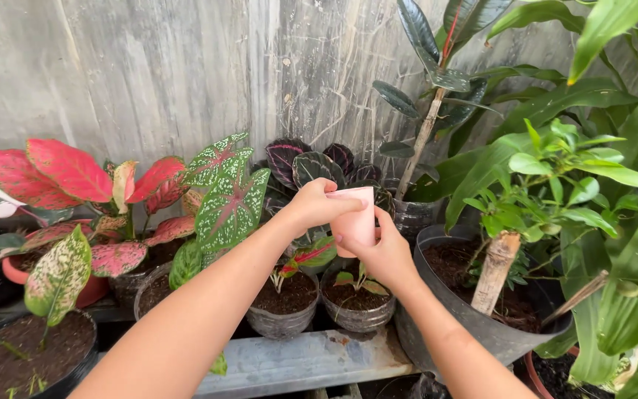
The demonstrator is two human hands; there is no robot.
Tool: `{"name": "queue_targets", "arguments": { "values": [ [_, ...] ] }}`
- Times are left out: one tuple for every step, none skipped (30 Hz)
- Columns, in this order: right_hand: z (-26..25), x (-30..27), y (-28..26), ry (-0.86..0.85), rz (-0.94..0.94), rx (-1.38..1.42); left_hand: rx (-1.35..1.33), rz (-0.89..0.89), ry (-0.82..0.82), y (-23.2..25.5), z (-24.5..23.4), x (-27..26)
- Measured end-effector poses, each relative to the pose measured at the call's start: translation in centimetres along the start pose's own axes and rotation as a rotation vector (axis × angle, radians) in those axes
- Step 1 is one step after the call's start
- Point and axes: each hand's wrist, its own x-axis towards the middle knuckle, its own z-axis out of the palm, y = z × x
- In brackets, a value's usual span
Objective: Water various potted plants using a pink cup filled from a red bucket.
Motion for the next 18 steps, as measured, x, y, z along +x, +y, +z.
{"name": "queue_targets", "arguments": {
  "values": [
    [-0.2,1.0,-0.4,0.003,0.000,-0.005,-0.004,0.003,-0.002,-0.1,-0.3,0.8],
    [-0.5,1.9,-0.7,-0.034,0.036,-0.053,0.002,-0.015,-0.022,-0.2,-0.5,1.7],
    [-0.7,2.8,-1.0,-0.070,0.072,-0.101,0.008,-0.033,-0.042,-0.3,-0.6,2.5],
    [-0.7,4.0,-0.8,-0.066,0.076,-0.106,0.004,-0.031,-0.048,-0.5,-0.7,3.3],
    [-0.6,5.1,-0.6,-0.062,0.070,-0.177,0.000,-0.053,-0.056,-0.7,-0.7,4.0],
    [-0.6,6.3,-0.3,-0.057,0.063,-0.248,-0.005,-0.075,-0.064,-0.9,-0.7,4.8],
    [-0.8,6.6,-1.5,-0.053,0.068,-0.254,-0.010,-0.073,-0.070,-1.3,-0.7,5.8],
    [-1.0,6.8,-2.6,-0.089,0.128,-0.237,-0.044,-0.074,-0.066,-1.7,-0.5,6.6],
    [-1.2,6.9,-3.7,-0.125,0.189,-0.219,-0.079,-0.076,-0.062,-2.2,-0.3,7.4],
    [-1.3,7.5,-3.5,-0.128,0.192,-0.227,-0.087,-0.080,-0.064,-2.0,-0.2,7.5],
    [-1.4,8.1,-3.4,-0.147,0.220,-0.246,-0.088,-0.136,-0.063,-1.8,-0.1,7.6],
    [-1.1,8.9,-3.6,-0.170,0.240,-0.260,-0.084,-0.191,-0.052,-1.7,-0.6,7.7],
    [-0.9,9.4,-3.7,-0.177,0.235,-0.262,-0.087,-0.195,-0.044,-2.9,-0.5,9.1],
    [-0.8,9.9,-3.6,-0.187,0.240,-0.273,-0.096,-0.153,-0.063,-4.1,-0.2,10.4],
    [-0.7,10.3,-3.5,-0.198,0.245,-0.283,-0.104,-0.112,-0.081,-5.2,0.2,11.8],
    [-0.5,10.6,-3.7,-0.199,0.248,-0.285,-0.107,-0.113,-0.082,-5.0,-0.2,11.5],
    [-0.3,10.9,-3.9,-0.208,0.264,-0.298,-0.086,-0.133,-0.092,-4.7,-0.5,11.2],
    [-0.3,11.2,-4.0,-0.212,0.280,-0.310,-0.064,-0.149,-0.103,-4.3,-0.8,11.1]
  ]
}}
